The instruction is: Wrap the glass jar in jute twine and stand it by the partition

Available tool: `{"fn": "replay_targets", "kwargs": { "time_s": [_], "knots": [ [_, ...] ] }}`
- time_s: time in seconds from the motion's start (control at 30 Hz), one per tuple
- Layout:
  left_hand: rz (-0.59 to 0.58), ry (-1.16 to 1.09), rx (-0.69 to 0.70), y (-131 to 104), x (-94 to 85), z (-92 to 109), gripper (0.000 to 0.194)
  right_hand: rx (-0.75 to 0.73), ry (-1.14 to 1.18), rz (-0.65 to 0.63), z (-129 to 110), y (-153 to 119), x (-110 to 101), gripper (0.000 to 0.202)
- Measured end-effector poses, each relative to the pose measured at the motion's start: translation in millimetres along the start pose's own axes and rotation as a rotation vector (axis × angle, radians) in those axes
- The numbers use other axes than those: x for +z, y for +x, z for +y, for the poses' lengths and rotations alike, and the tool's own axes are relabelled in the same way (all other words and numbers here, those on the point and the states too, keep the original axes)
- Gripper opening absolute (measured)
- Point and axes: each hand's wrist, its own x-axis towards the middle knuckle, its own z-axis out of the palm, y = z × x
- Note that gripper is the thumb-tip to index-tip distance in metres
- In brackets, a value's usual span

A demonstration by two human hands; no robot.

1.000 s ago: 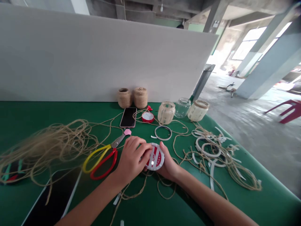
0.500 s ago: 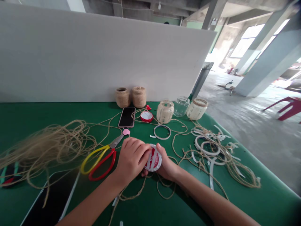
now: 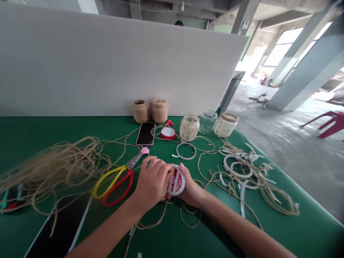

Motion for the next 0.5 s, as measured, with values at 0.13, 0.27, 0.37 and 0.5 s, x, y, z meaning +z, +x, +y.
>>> {"fn": "replay_targets", "kwargs": {
  "time_s": [0.13,0.27,0.37,0.5],
  "knots": [
    [0.026,0.003,-0.052,-1.2,1.7,2.8,0.009,0.008,0.019,0.019,-2.7,-1.2,0.2,0.065],
    [0.081,-0.013,-0.092,-0.4,-0.1,5.9,0.003,-0.002,0.031,0.015,-4.2,-2.3,0.3,0.065],
    [0.087,-0.008,-0.088,0.0,-1.6,6.1,0.005,-0.012,0.034,0.007,-3.3,-1.5,-0.9,0.064],
    [0.078,0.004,-0.076,-0.5,-2.3,4.5,0.007,-0.021,0.060,0.005,-1.6,-0.2,-2.6,0.062]
  ]
}}
